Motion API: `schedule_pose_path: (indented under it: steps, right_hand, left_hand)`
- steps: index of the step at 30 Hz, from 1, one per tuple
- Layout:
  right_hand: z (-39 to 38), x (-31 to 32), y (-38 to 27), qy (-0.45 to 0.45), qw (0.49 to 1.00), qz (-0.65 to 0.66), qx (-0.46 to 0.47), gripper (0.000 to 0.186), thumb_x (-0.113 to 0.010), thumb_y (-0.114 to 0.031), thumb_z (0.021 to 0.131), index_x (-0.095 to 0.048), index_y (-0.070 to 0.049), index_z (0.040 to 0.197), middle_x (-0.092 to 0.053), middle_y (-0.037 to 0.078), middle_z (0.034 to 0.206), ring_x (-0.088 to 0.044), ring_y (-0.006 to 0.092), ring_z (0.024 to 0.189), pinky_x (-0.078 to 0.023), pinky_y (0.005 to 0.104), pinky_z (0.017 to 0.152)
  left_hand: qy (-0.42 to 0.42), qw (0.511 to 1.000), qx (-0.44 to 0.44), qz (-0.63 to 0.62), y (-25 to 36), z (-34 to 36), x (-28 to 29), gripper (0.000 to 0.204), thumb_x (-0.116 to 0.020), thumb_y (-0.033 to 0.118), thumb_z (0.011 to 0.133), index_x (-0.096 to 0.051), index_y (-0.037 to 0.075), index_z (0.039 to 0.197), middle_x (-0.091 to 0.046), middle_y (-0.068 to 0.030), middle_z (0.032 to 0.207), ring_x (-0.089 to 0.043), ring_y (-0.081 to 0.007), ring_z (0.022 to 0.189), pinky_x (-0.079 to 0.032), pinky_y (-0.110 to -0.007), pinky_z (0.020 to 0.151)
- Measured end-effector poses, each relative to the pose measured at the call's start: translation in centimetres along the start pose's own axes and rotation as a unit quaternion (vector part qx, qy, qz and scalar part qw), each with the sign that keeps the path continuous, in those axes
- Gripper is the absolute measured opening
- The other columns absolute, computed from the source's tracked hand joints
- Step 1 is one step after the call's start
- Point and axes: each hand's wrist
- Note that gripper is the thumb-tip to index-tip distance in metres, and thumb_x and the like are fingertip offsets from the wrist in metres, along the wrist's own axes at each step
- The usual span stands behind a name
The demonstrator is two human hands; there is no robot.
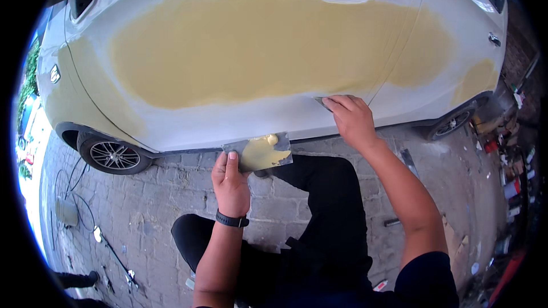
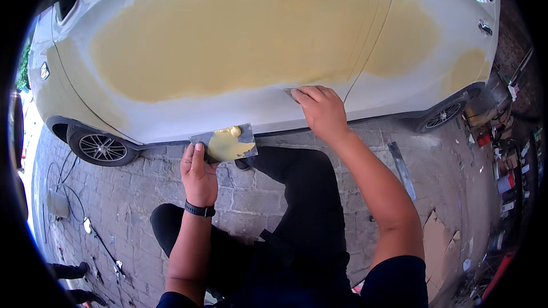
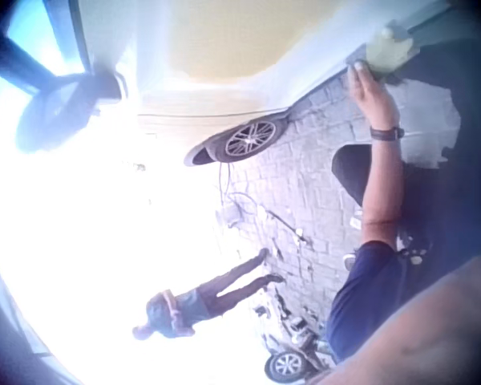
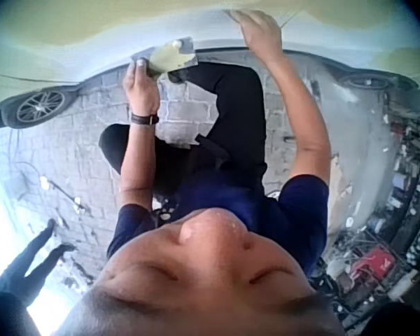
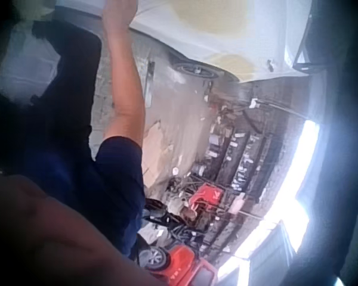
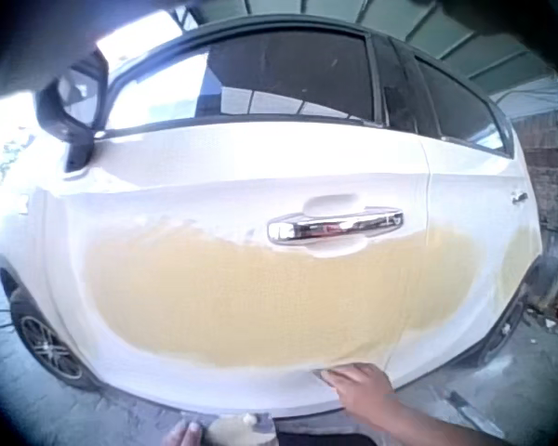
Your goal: The person applies yellow body filler to the side door and rear quarter panel of a white car using a metal spreader. They repeatedly scoop filler from a larger putty knife and smooth it onto the vehicle's surface to fill imperfections.
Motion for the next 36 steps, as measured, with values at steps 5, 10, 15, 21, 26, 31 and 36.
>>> schedule_pose_path:
  steps: [5, 10, 15, 21, 26, 31, 36]
  right_hand:
    - [-2.5, 0.3, -8.2, 0.11, 0.886, 0.355, -0.278, 0.033, -0.067, 0.0, 0.091, -0.075, -0.004, 0.123, -0.074, 0.012, 0.118, -0.071, 0.0345, 0.105, -0.058, 0.0424, 0.092]
    - [-0.7, 0.0, -12.9, 0.115, 0.985, 0.114, 0.057, 0.033, -0.077, -0.001, 0.085, -0.078, -0.008, 0.117, -0.075, 0.007, 0.114, -0.072, 0.0286, 0.104, -0.058, 0.0428, 0.091]
    - [-2.7, -1.2, -13.5, 0.058, 0.987, 0.135, 0.058, 0.032, -0.074, -0.01, 0.085, -0.078, -0.011, 0.117, -0.075, 0.002, 0.117, -0.072, 0.0238, 0.106, -0.056, 0.0405, 0.096]
    - [-2.8, 2.7, -8.5, 0.009, 0.965, 0.257, -0.042, 0.028, -0.07, -0.004, 0.094, -0.074, -0.005, 0.122, -0.073, 0.01, 0.117, -0.071, 0.0313, 0.105, -0.057, 0.0408, 0.092]
    - [4.0, 8.5, 2.0, 0.301, 0.818, 0.419, -0.253, 0.026, -0.057, -0.003, 0.105, -0.072, -0.002, 0.126, -0.074, 0.007, 0.112, -0.069, 0.0181, 0.102, -0.055, 0.0329, 0.089]
    - [9.7, 11.7, 6.6, 0.25, 0.954, -0.148, 0.078, 0.036, -0.066, 0.0, 0.089, -0.076, -0.01, 0.122, -0.074, 0.004, 0.115, -0.07, 0.0276, 0.104, -0.054, 0.0411, 0.094]
    - [12.7, 11.1, 8.2, 0.264, 0.921, -0.239, 0.156, 0.036, -0.068, -0.003, 0.086, -0.077, -0.012, 0.119, -0.073, 0.002, 0.117, -0.069, 0.025, 0.108, -0.052, 0.0425, 0.097]
  left_hand:
    - [0.026, 0.998, 0.005, 0.049, 0.1, -0.7, -1.1, 0.021, -0.054, 0.019, 0.115, -0.065, 0.004, 0.105, -0.071, -0.004, 0.11, -0.069, -0.0146, 0.103, -0.058, -0.037, 0.094]
    - [0.005, 0.996, -0.004, 0.085, -0.5, -1.0, -0.3, 0.021, -0.054, 0.019, 0.115, -0.064, 0.002, 0.106, -0.071, -0.0051, 0.111, -0.069, -0.0155, 0.107, -0.058, -0.038, 0.097]
    - [-0.006, 1.0, -0.016, -0.007, -0.9, -1.4, -2.2, 0.019, -0.055, 0.019, 0.114, -0.065, 0.003, 0.114, -0.073, -0.0081, 0.121, -0.07, -0.0194, 0.111, -0.058, -0.041, 0.1]
    - [0.023, 0.996, -0.081, -0.005, 1.0, 0.0, -1.0, 0.021, -0.054, 0.021, 0.114, -0.064, 0.004, 0.12, -0.073, -0.0075, 0.117, -0.072, -0.0193, 0.108, -0.059, -0.039, 0.095]
    - [0.049, 0.995, -0.083, 0.013, 0.5, 0.7, 0.5, 0.021, -0.055, 0.022, 0.114, -0.064, 0.004, 0.118, -0.073, -0.007, 0.116, -0.072, -0.0188, 0.108, -0.06, -0.038, 0.092]
    - [0.047, 0.997, -0.053, 0.025, -1.3, 1.1, 1.5, 0.021, -0.055, 0.022, 0.114, -0.065, 0.004, 0.12, -0.073, -0.0072, 0.118, -0.072, -0.0183, 0.107, -0.061, -0.036, 0.089]
    - [0.051, 0.997, -0.051, 0.016, -1.8, 1.2, 0.3, 0.02, -0.057, 0.021, 0.113, -0.065, 0.003, 0.118, -0.074, -0.0084, 0.118, -0.073, -0.0186, 0.105, -0.062, -0.038, 0.09]
Point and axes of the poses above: each hand's wrist, its own z-axis towards the middle knuckle, its own x-axis out of the back of the hand, y = z × x
